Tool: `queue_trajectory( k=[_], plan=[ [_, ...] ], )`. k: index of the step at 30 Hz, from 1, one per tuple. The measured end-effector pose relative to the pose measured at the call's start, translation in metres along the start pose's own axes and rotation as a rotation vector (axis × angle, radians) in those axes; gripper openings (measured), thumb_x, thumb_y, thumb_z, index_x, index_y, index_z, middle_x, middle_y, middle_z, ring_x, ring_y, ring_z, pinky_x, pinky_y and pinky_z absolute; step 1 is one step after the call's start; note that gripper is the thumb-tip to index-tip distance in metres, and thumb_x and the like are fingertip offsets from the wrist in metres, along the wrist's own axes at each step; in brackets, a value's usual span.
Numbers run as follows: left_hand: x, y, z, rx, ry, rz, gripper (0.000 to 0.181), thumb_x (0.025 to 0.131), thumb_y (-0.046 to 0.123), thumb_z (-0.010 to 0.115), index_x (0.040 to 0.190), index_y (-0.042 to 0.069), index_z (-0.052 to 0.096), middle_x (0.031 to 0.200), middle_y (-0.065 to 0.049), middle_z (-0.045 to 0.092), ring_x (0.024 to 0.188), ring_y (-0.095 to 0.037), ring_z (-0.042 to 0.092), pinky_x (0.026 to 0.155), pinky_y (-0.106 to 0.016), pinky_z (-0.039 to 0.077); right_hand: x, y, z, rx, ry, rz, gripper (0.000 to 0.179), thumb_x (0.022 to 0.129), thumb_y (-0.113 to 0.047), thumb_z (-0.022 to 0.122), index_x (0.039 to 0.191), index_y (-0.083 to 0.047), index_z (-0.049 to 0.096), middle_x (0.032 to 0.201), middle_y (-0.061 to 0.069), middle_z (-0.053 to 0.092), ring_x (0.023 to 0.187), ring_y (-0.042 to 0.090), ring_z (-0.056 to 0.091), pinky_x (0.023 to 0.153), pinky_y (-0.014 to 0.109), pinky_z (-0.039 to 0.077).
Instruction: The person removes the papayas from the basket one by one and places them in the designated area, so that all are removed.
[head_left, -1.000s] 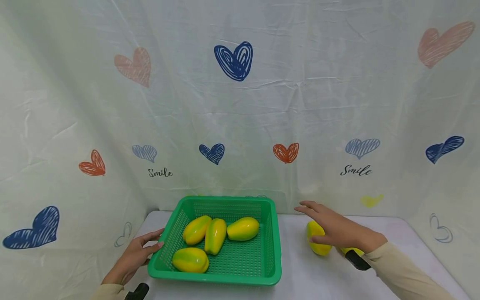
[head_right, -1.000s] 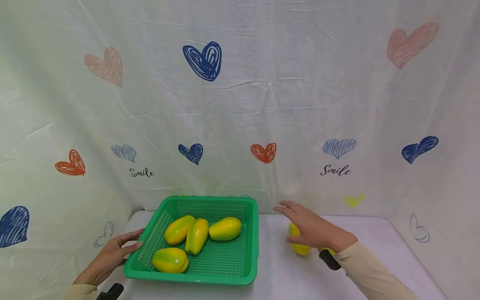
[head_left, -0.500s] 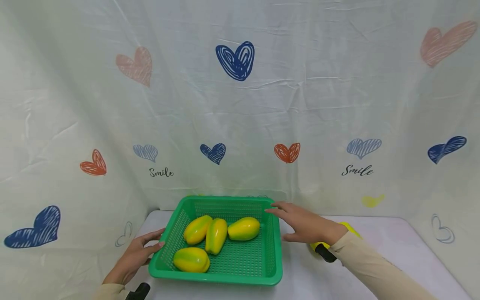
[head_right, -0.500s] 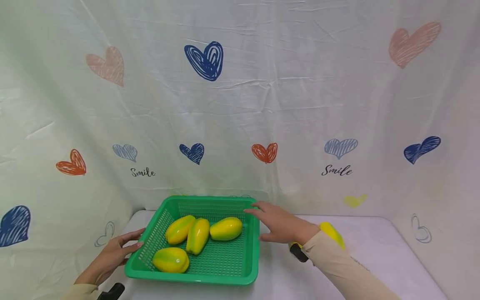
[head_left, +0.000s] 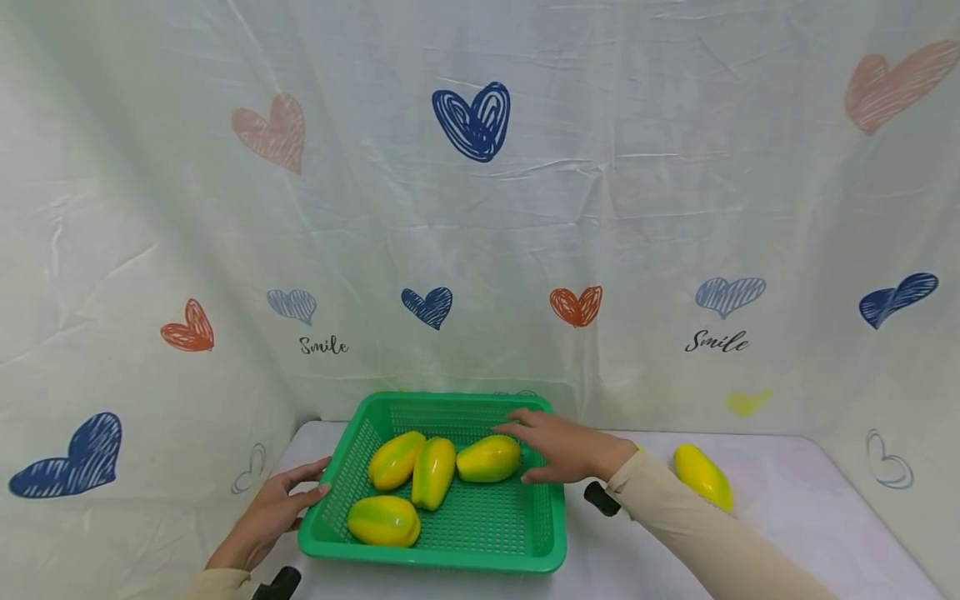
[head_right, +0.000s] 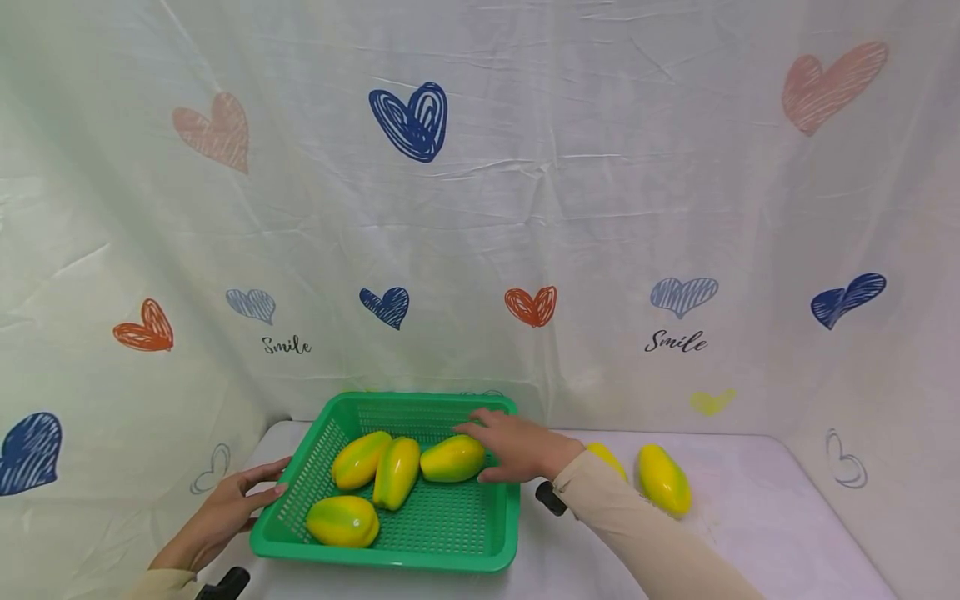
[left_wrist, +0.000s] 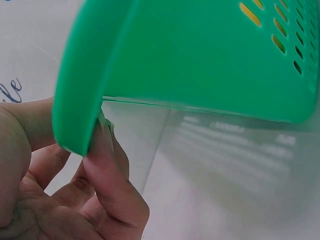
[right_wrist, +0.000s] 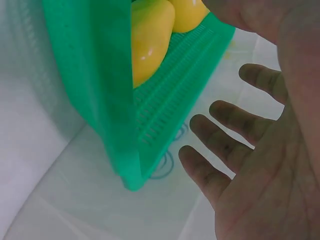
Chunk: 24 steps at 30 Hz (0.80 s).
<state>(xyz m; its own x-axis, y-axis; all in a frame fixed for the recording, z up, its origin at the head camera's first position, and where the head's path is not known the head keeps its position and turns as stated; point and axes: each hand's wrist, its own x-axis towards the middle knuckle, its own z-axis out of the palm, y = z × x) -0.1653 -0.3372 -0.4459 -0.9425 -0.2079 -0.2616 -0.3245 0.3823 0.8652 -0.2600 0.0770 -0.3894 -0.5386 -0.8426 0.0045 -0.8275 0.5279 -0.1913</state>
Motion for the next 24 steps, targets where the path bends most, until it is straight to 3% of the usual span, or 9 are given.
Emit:
queue_trajectory(
  k=[9,17,24],
  plan=[
    [0.001,-0.002,0.0,-0.043,-0.003,0.016,0.065,0.084,0.027,0.068,0.139,0.003,0.042,0.124,-0.018,0.045,0.082,-0.02,0.058,0.067,-0.038,0.052,0.024,-0.007,0.009,0.032,-0.057,0.045,0.068,0.083,-0.035,0.069,0.142,-0.026,0.036,0.141,0.004,0.035,0.122,0.019,0.042,0.098,0.036,0.038],
    [0.002,0.0,0.0,0.003,0.004,-0.015,0.066,0.083,0.03,0.069,0.138,0.004,0.043,0.126,-0.02,0.044,0.086,-0.021,0.054,0.068,-0.037,0.051,0.043,-0.017,0.015,0.012,-0.095,0.07,0.066,0.082,-0.034,0.071,0.139,-0.023,0.04,0.138,0.002,0.038,0.122,0.02,0.042,0.1,0.036,0.036],
    [0.001,-0.001,0.001,-0.012,0.012,-0.011,0.065,0.083,0.028,0.07,0.137,0.003,0.044,0.126,-0.02,0.043,0.085,-0.021,0.056,0.069,-0.038,0.052,0.055,-0.02,0.022,0.006,-0.151,0.131,0.066,0.081,-0.036,0.071,0.139,-0.027,0.04,0.14,0.0,0.035,0.123,0.019,0.04,0.098,0.034,0.038]
  ],
)
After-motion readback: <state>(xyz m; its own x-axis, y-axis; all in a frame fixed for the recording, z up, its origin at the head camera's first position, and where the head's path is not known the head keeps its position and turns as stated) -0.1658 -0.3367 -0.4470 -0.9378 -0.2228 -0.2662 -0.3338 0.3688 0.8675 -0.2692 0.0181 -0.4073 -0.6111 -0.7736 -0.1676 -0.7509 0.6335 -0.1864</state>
